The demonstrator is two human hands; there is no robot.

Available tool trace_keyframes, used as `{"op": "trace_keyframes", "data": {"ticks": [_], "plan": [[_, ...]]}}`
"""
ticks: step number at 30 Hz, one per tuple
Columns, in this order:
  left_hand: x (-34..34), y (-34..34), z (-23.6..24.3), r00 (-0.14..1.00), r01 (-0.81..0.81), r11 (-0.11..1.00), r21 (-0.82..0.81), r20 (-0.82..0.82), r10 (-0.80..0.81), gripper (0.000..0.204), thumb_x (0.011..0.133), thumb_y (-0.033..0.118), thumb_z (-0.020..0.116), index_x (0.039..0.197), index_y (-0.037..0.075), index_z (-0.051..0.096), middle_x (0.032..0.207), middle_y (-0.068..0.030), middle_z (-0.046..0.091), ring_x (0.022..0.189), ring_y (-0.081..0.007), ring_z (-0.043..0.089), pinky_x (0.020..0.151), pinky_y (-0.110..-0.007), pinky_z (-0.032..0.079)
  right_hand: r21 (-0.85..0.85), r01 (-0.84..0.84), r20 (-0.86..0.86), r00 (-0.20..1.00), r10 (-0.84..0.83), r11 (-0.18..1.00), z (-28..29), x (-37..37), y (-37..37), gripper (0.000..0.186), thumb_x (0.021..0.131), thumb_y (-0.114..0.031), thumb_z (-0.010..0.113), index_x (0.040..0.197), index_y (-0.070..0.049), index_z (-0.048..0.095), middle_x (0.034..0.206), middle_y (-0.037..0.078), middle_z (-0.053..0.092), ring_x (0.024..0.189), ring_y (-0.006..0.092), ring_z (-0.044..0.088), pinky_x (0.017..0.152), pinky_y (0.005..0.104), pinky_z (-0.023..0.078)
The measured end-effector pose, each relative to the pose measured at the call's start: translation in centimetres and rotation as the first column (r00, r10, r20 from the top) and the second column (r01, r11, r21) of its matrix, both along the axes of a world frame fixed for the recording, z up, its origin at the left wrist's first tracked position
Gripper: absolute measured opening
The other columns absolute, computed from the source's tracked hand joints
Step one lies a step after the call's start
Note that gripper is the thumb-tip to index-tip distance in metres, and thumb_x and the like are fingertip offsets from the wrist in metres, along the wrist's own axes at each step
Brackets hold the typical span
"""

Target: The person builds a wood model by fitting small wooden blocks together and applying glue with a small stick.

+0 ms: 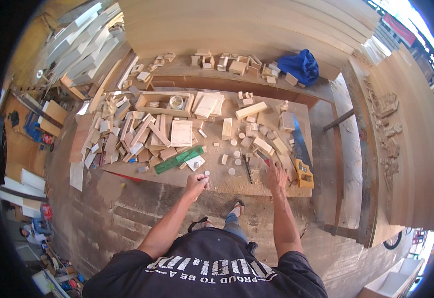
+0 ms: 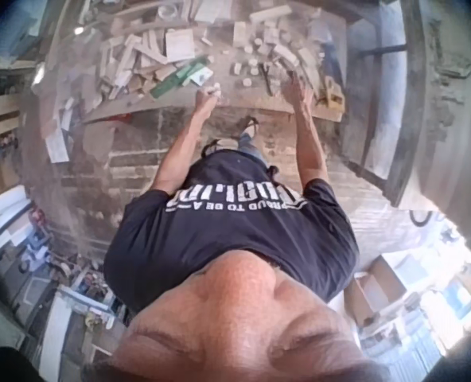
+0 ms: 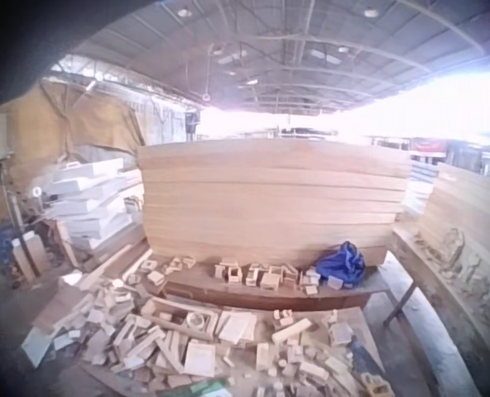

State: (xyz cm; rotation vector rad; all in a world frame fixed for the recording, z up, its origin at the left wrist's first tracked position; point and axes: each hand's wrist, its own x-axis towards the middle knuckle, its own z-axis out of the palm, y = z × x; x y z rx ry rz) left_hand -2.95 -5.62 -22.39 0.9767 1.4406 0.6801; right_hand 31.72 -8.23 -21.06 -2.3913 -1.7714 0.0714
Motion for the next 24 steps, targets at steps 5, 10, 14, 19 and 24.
{"op": "trace_keyframes", "data": {"ticks": [5, 10, 14, 19, 24], "plan": [[-1.5, -0.6, 5.6, 0.977, -0.119, 0.985, -0.123, 0.161, 0.139, 0.017, 0.1, 0.01, 0.062, 0.105, -0.005, 0.07, 0.082, -0.0099, 0.071, 0.059, -0.0146, 0.066, 0.054, -0.029, 0.055, -0.068, -0.065, 0.073, 0.995, 0.07, 0.996, -0.3, 3.1, 1.1, 0.049, 0.09, -0.023, 0.068, 0.138, -0.015, 0.058, 0.124, 0.011, 0.063, 0.122, 0.0319, 0.056, 0.101, 0.0524, 0.041], [-6.6, -3.1, 3.8, 0.908, -0.308, 0.945, -0.109, 0.263, 0.326, 0.019, 0.102, 0.008, 0.058, 0.116, -0.004, 0.063, 0.094, -0.0122, 0.071, 0.08, -0.0189, 0.072, 0.067, -0.027, 0.058, 0.062, -0.097, 0.01, 0.995, 0.096, 0.993, -1.1, 3.8, 1.6, 0.05, 0.087, -0.014, 0.07, 0.136, -0.015, 0.059, 0.123, 0.011, 0.063, 0.122, 0.0318, 0.056, 0.101, 0.0537, 0.039], [-8.8, -4.4, 4.3, 0.792, -0.464, 0.859, -0.218, 0.332, 0.512, 0.024, 0.103, 0.007, 0.058, 0.125, -0.002, 0.058, 0.109, -0.0141, 0.07, 0.094, -0.0241, 0.072, 0.079, -0.028, 0.057, 0.186, -0.113, -0.144, 0.979, 0.141, 0.976, -0.4, 0.3, 2.6, 0.042, 0.087, -0.013, 0.071, 0.127, -0.007, 0.064, 0.121, 0.014, 0.066, 0.115, 0.0327, 0.06, 0.1, 0.0526, 0.043], [-10.2, -1.6, 5.3, 0.861, -0.364, 0.914, -0.18, 0.309, 0.403, 0.022, 0.103, 0.011, 0.059, 0.123, 0.001, 0.058, 0.109, -0.0131, 0.071, 0.094, -0.0218, 0.072, 0.08, -0.03, 0.056, 0.288, -0.208, -0.694, 0.627, 0.353, 0.935, -0.7, -11.2, 4.0, 0.021, 0.091, -0.01, 0.071, 0.111, -0.001, 0.073, 0.1, 0.015, 0.074, 0.089, 0.0223, 0.072, 0.08, 0.0338, 0.057], [-11.4, 3.9, 6.0, 0.83, -0.292, 0.947, -0.133, 0.456, 0.32, 0.022, 0.102, 0.011, 0.061, 0.122, 0.001, 0.06, 0.107, -0.0126, 0.073, 0.089, -0.0202, 0.071, 0.077, -0.03, 0.055, 0.192, -0.259, -0.774, 0.553, 0.309, 0.946, 3.0, -20.8, 9.1, 0.023, 0.093, -0.015, 0.07, 0.112, -0.003, 0.074, 0.101, 0.015, 0.075, 0.088, 0.0257, 0.073, 0.078, 0.036, 0.058]]}}
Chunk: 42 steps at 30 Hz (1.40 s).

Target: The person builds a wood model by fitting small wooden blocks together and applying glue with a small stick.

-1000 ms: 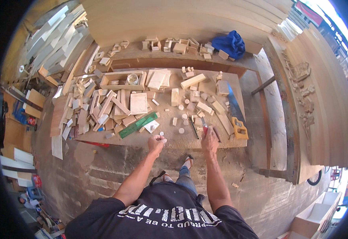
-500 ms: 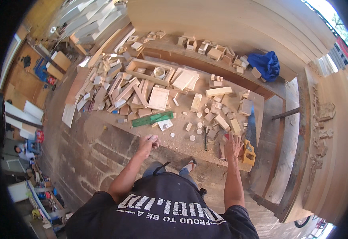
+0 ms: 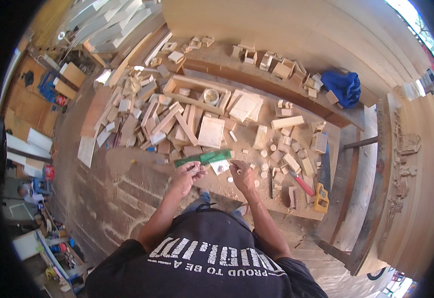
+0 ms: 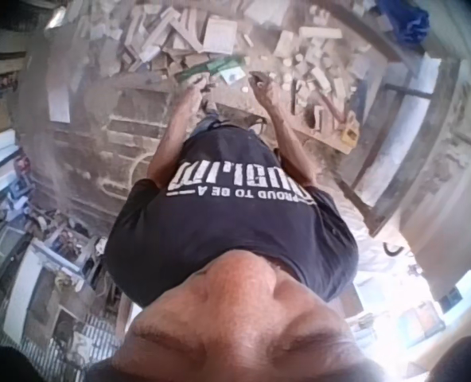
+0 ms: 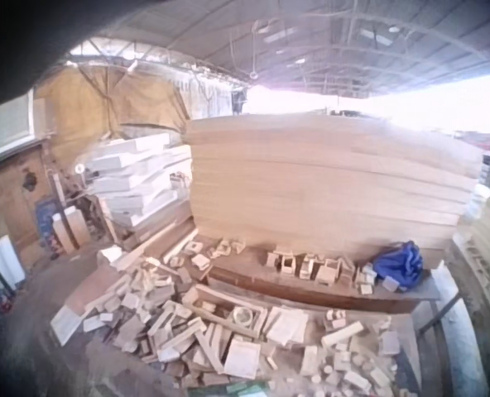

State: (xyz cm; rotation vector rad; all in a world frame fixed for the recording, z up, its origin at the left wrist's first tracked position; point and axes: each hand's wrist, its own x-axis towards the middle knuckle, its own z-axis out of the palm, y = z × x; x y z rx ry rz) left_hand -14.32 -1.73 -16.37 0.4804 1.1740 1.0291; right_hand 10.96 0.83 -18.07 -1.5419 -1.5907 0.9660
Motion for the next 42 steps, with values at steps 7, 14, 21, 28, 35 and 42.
{"op": "trace_keyframes", "data": {"ticks": [7, 14, 21, 28, 35, 42], "plan": [[-4.1, 6.5, 3.5, 0.967, 0.164, 0.986, 0.004, -0.2, -0.16, 0.024, 0.098, 0.007, 0.061, 0.12, -0.002, 0.065, 0.109, -0.0116, 0.074, 0.089, -0.018, 0.07, 0.076, -0.029, 0.053, 0.292, 0.065, 0.106, 0.989, -0.1, 0.954, 3.1, -6.1, 18.0, 0.018, 0.089, -0.011, 0.067, 0.102, -0.001, 0.074, 0.094, 0.02, 0.072, 0.084, 0.0344, 0.071, 0.075, 0.0389, 0.056], [-9.9, 7.5, 3.8, 0.997, 0.056, 0.993, -0.099, 0.062, -0.05, 0.034, 0.102, 0.006, 0.059, 0.134, -0.003, 0.062, 0.123, -0.0126, 0.07, 0.105, -0.0205, 0.069, 0.081, -0.031, 0.058, 0.099, -0.008, 0.488, 0.872, -0.042, 0.995, 2.6, -9.6, 29.5, 0.02, 0.087, -0.014, 0.062, 0.098, -0.008, 0.078, 0.099, 0.02, 0.074, 0.092, 0.0376, 0.071, 0.082, 0.0447, 0.057], [-14.2, 7.8, 3.6, 0.99, -0.027, 0.996, -0.079, 0.133, 0.038, 0.032, 0.102, 0.008, 0.062, 0.132, -0.003, 0.063, 0.117, -0.0107, 0.072, 0.102, -0.0208, 0.072, 0.079, -0.033, 0.06, -0.105, -0.152, 0.719, 0.671, 0.181, 0.983, 2.0, -10.9, 31.5, 0.022, 0.087, -0.009, 0.06, 0.098, 0.0, 0.076, 0.115, 0.028, 0.068, 0.104, 0.0451, 0.068, 0.092, 0.0487, 0.056], [-14.3, 10.7, 4.3, 0.983, 0.001, 0.999, 0.046, 0.183, -0.01, 0.033, 0.1, 0.009, 0.066, 0.131, -0.002, 0.063, 0.118, -0.0121, 0.072, 0.103, -0.0228, 0.073, 0.083, -0.033, 0.059, -0.294, -0.127, 0.712, 0.632, 0.306, 0.947, 0.0, -11.4, 34.3, 0.023, 0.088, -0.007, 0.06, 0.102, 0.006, 0.073, 0.123, 0.031, 0.065, 0.112, 0.047, 0.066, 0.095, 0.0511, 0.056], [-14.7, 12.6, 7.2, 0.913, -0.08, 0.996, 0.044, 0.405, 0.056, 0.028, 0.098, 0.003, 0.066, 0.126, 0.003, 0.066, 0.12, -0.0132, 0.072, 0.108, -0.0249, 0.072, 0.08, -0.031, 0.059, -0.14, -0.094, 0.806, 0.567, 0.169, 0.986, 3.5, -13.7, 31.7, 0.025, 0.09, -0.009, 0.062, 0.111, -0.002, 0.073, 0.125, 0.028, 0.065, 0.113, 0.0453, 0.066, 0.093, 0.0524, 0.056], [-14.0, 13.2, 8.5, 0.893, -0.059, 0.962, 0.268, 0.445, -0.069, 0.039, 0.094, -0.002, 0.067, 0.133, 0.002, 0.063, 0.129, -0.0155, 0.068, 0.109, -0.0264, 0.072, 0.086, -0.03, 0.061, 0.045, -0.053, 0.664, 0.748, 0.01, 0.998, 12.0, -11.7, 27.1, 0.022, 0.09, -0.008, 0.066, 0.11, -0.004, 0.072, 0.1, 0.02, 0.071, 0.096, 0.0348, 0.072, 0.081, 0.0458, 0.057]]}}
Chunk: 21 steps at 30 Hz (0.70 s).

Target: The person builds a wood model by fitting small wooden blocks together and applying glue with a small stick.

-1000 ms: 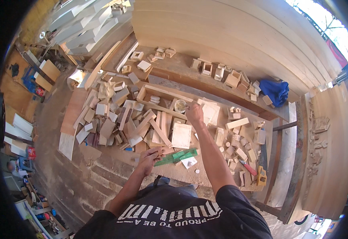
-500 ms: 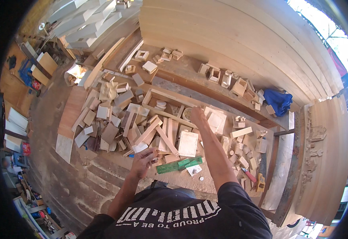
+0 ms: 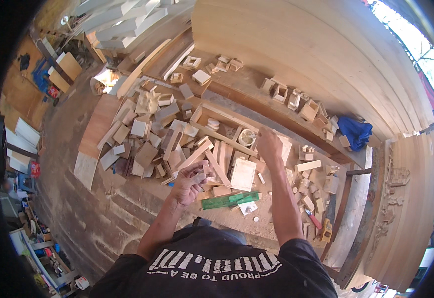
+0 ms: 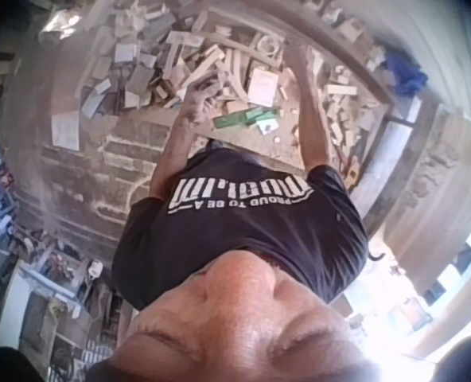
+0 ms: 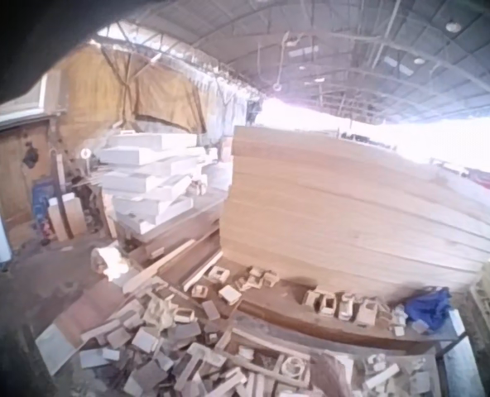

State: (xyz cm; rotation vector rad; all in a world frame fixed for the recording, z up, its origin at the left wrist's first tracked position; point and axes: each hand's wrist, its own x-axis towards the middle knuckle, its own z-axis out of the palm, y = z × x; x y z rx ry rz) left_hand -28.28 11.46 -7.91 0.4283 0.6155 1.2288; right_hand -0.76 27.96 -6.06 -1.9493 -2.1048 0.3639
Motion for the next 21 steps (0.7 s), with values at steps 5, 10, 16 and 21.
{"op": "trace_keyframes", "data": {"ticks": [5, 10, 16, 21], "plan": [[2.7, -0.1, 2.5, 0.996, 0.063, 0.995, 0.071, 0.063, -0.068, 0.042, 0.094, -0.003, 0.067, 0.135, 0.0, 0.061, 0.132, -0.016, 0.066, 0.11, -0.0282, 0.071, 0.083, -0.031, 0.064, -0.015, -0.16, -0.803, 0.591, 0.083, 0.987, 7.0, 0.8, -11.5, 0.011, 0.095, -0.004, 0.07, 0.106, -0.002, 0.072, 0.085, -0.002, 0.068, 0.073, 0.0046, 0.056, 0.062, 0.0234, 0.045], [7.4, -1.3, 4.0, 0.99, 0.099, 0.979, 0.179, 0.078, -0.114, 0.043, 0.095, -0.003, 0.064, 0.137, 0.003, 0.061, 0.133, -0.0174, 0.065, 0.11, -0.027, 0.07, 0.078, -0.033, 0.065, -0.006, -0.163, -0.856, 0.511, 0.079, 0.987, 7.6, 2.5, -17.3, 0.01, 0.093, -0.001, 0.072, 0.102, 0.0, 0.069, 0.092, 0.002, 0.069, 0.077, 0.005, 0.058, 0.066, 0.0229, 0.049], [12.6, -3.9, 4.5, 0.984, 0.169, 0.973, 0.158, 0.031, -0.176, 0.041, 0.095, -0.005, 0.061, 0.136, -0.001, 0.06, 0.133, -0.019, 0.065, 0.112, -0.0266, 0.069, 0.076, -0.034, 0.066, 0.174, -0.018, -0.758, 0.636, 0.145, 0.985, 8.7, 6.8, -21.5, 0.012, 0.09, 0.001, 0.071, 0.102, 0.0, 0.068, 0.096, 0.009, 0.069, 0.076, 0.0126, 0.065, 0.066, 0.0279, 0.053], [16.5, -6.0, 5.4, 0.98, 0.194, 0.969, 0.155, 0.021, -0.2, 0.041, 0.094, -0.003, 0.066, 0.135, -0.001, 0.061, 0.127, -0.0143, 0.069, 0.109, -0.0226, 0.071, 0.076, -0.033, 0.065, 0.49, -0.033, -0.585, 0.728, 0.357, 0.871, 9.4, 10.5, -24.4, 0.016, 0.084, 0.009, 0.071, 0.097, 0.0, 0.068, 0.096, 0.011, 0.069, 0.073, 0.0179, 0.066, 0.064, 0.029, 0.054]]}}
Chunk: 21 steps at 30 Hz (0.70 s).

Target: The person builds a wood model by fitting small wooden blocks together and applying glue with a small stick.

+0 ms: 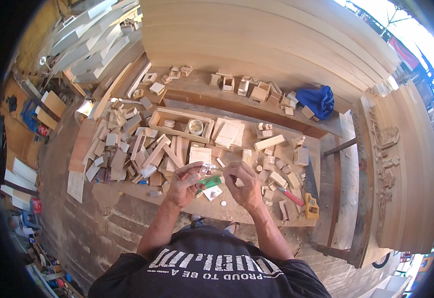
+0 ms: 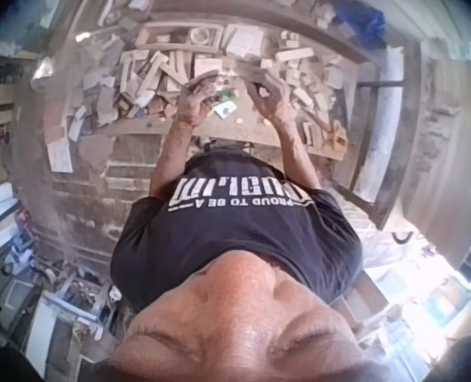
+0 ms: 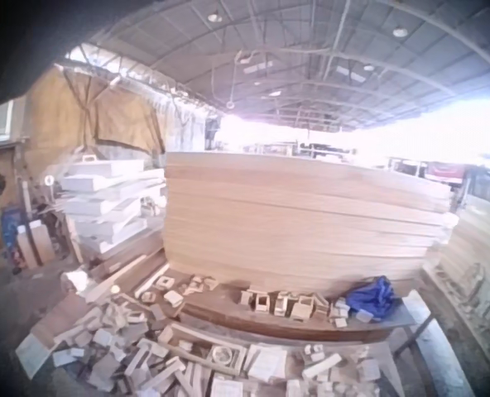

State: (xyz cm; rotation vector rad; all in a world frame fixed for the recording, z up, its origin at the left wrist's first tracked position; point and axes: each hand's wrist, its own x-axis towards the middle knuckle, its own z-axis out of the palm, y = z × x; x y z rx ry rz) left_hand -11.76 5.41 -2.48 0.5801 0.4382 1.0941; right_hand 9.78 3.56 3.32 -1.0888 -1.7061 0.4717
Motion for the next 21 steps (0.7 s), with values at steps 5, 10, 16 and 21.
{"op": "trace_keyframes", "data": {"ticks": [5, 10, 16, 21], "plan": [[3.0, -1.8, 0.0, 1.0, -0.019, 0.999, 0.04, -0.019, 0.02, 0.038, 0.094, -0.003, 0.066, 0.132, 0.002, 0.064, 0.127, -0.014, 0.07, 0.107, -0.0194, 0.071, 0.075, -0.033, 0.064, 0.035, -0.066, 0.061, 0.996, 0.063, 0.997, 0.5, 3.3, -2.5, 0.019, 0.079, 0.01, 0.072, 0.095, -0.001, 0.069, 0.096, 0.01, 0.07, 0.074, 0.0183, 0.068, 0.062, 0.0293, 0.054], [4.9, -3.1, -0.5, 0.998, -0.062, 0.998, 0.002, -0.03, 0.062, 0.037, 0.094, -0.004, 0.065, 0.13, 0.003, 0.065, 0.124, -0.0159, 0.071, 0.103, -0.0211, 0.073, 0.073, -0.032, 0.064, -0.022, -0.102, 0.015, 0.995, 0.103, 0.994, 0.8, 6.0, -4.6, 0.017, 0.08, 0.008, 0.073, 0.094, -0.002, 0.07, 0.096, 0.009, 0.071, 0.074, 0.0167, 0.068, 0.062, 0.0284, 0.054], [5.9, -3.6, -0.9, 0.996, -0.072, 0.996, 0.049, -0.053, 0.074, 0.039, 0.091, -0.008, 0.066, 0.129, 0.003, 0.066, 0.126, -0.0173, 0.07, 0.105, -0.0218, 0.072, 0.073, -0.033, 0.066, -0.081, -0.107, -0.034, 0.994, 0.105, 0.991, 0.3, 6.2, -4.9, 0.013, 0.081, 0.006, 0.073, 0.092, -0.001, 0.07, 0.091, 0.009, 0.071, 0.071, 0.0151, 0.067, 0.061, 0.0271, 0.053], [5.4, -3.4, -1.3, 0.995, -0.079, 0.995, 0.058, -0.055, 0.082, 0.039, 0.09, -0.009, 0.066, 0.128, 0.002, 0.066, 0.125, -0.0178, 0.07, 0.105, -0.0218, 0.072, 0.073, -0.033, 0.066, -0.124, -0.1, -0.093, 0.992, 0.088, 0.987, 0.2, 6.0, -4.6, 0.011, 0.082, 0.005, 0.074, 0.09, -0.001, 0.07, 0.09, 0.008, 0.07, 0.071, 0.0142, 0.066, 0.062, 0.027, 0.052]]}}
